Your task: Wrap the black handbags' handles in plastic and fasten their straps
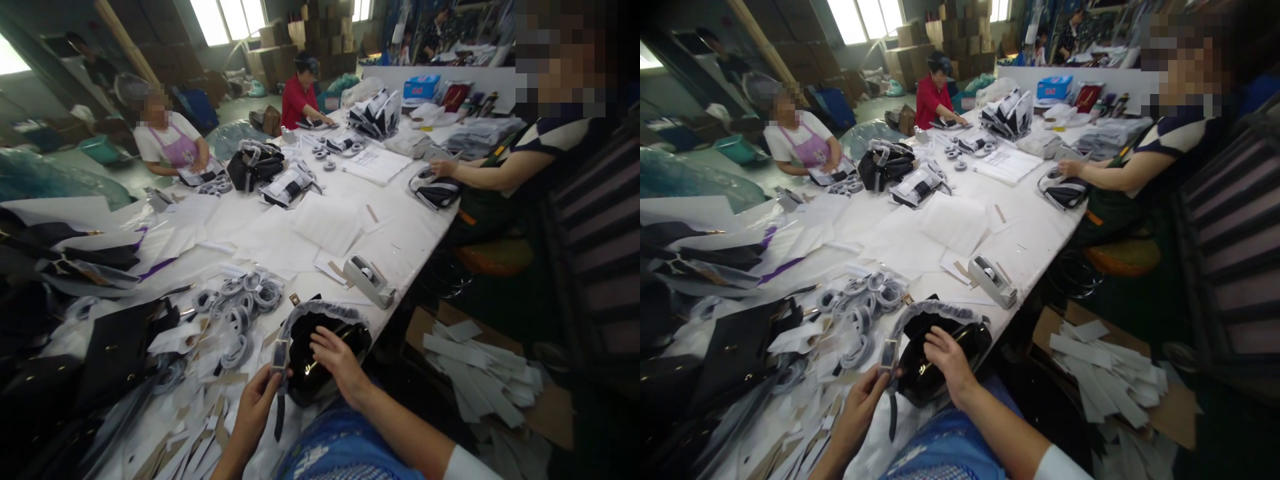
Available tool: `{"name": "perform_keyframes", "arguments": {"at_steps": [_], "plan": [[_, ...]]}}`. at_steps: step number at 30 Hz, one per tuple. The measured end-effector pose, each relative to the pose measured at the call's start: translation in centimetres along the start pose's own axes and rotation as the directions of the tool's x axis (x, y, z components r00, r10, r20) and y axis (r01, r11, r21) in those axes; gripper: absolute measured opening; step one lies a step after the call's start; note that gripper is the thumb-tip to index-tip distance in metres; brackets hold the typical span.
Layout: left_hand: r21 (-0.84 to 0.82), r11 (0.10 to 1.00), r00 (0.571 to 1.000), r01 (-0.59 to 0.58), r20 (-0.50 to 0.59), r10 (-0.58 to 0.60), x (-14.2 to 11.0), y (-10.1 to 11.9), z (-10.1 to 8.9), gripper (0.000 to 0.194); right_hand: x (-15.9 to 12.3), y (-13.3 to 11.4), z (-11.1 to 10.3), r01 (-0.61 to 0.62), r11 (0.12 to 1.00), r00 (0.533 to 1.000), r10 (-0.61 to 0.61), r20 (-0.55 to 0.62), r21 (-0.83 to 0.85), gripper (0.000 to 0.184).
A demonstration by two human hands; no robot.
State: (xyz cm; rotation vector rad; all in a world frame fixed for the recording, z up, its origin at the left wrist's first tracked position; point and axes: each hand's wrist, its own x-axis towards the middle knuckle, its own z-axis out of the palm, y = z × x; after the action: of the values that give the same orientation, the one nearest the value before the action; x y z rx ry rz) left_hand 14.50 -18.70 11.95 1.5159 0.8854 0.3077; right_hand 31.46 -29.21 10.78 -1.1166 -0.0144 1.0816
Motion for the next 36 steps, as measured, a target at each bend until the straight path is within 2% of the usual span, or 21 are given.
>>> {"name": "perform_keyframes", "arguments": {"at_steps": [5, 8, 10, 14, 16, 17, 19, 22, 24, 26, 28, 32, 36], "plan": [[-0.053, 0.992, 0.99, 0.114, 0.095, -0.108, -1.4, -0.5, -2.1, 0.037, 1.3, -5.5, -1.6, 0.084, 0.959, 0.996, -0.078, -0.032, 0.271, 0.032], [-0.201, 0.94, 0.955, 0.275, 0.167, -0.244, -0.3, -0.2, -3.3, 0.065, 1.8, -7.3, -1.5, 0.059, 0.943, 0.998, -0.058, -0.013, 0.328, 0.029], [-0.228, 0.917, 0.935, 0.327, 0.222, -0.278, 1.2, 1.5, -3.3, 0.077, 1.8, -7.8, -0.9, 0.027, 0.943, 0.999, -0.034, 0.015, 0.332, 0.029], [-0.056, 0.988, 0.936, 0.141, 0.333, -0.115, 3.8, 7.7, -0.8, 0.062, 1.0, -8.2, 1.2, 0.009, 0.952, 0.998, -0.029, 0.061, 0.305, 0.03], [-0.043, 0.992, 0.9, 0.118, 0.427, -0.089, 4.2, 10.3, 0.7, 0.051, 0.3, -8.1, 2.1, 0.026, 0.961, 0.997, -0.047, 0.068, 0.276, 0.031], [-0.03, 0.994, 0.889, 0.105, 0.451, -0.08, 4.1, 11.2, 1.3, 0.044, -0.1, -8.1, 2.4, 0.024, 0.964, 0.996, -0.046, 0.079, 0.264, 0.031], [0.0, 0.998, 0.889, 0.067, 0.454, -0.06, 3.7, 11.7, 1.9, 0.033, -0.5, -8.0, 2.5, -0.058, 0.952, 0.991, 0.019, 0.13, 0.3, 0.032], [0.049, 0.999, 0.899, 0.022, 0.435, -0.041, 3.1, 10.7, 1.3, 0.033, -0.1, -8.2, 1.5, -0.199, 0.863, 0.977, 0.139, 0.159, 0.464, 0.029], [0.063, 0.997, 0.88, 0.037, 0.47, -0.063, 2.8, 9.1, 0.3, 0.032, 0.9, -8.6, 0.5, -0.176, 0.824, 0.984, 0.15, 0.092, 0.539, 0.025], [0.076, 0.996, 0.858, 0.052, 0.507, -0.083, 2.6, 7.1, -0.6, 0.031, 2.0, -9.1, -0.6, -0.121, 0.828, 0.991, 0.131, 0.021, 0.547, 0.023], [0.095, 0.994, 0.856, 0.049, 0.509, -0.091, 2.2, 4.7, -1.4, 0.035, 3.2, -9.5, -1.6, -0.098, 0.838, 0.992, 0.127, -0.018, 0.537, 0.024], [0.105, 0.992, 0.903, 0.072, 0.416, -0.109, 1.2, 0.6, -2.3, 0.041, 5.0, -9.4, -3.6, -0.083, 0.87, 0.987, 0.14, -0.083, 0.486, 0.027], [0.042, 0.997, 0.956, 0.062, 0.283, -0.071, 0.4, -0.5, -2.6, 0.035, 6.0, -9.3, -4.6, -0.191, 0.888, 0.969, 0.239, -0.066, 0.418, 0.029]]}}
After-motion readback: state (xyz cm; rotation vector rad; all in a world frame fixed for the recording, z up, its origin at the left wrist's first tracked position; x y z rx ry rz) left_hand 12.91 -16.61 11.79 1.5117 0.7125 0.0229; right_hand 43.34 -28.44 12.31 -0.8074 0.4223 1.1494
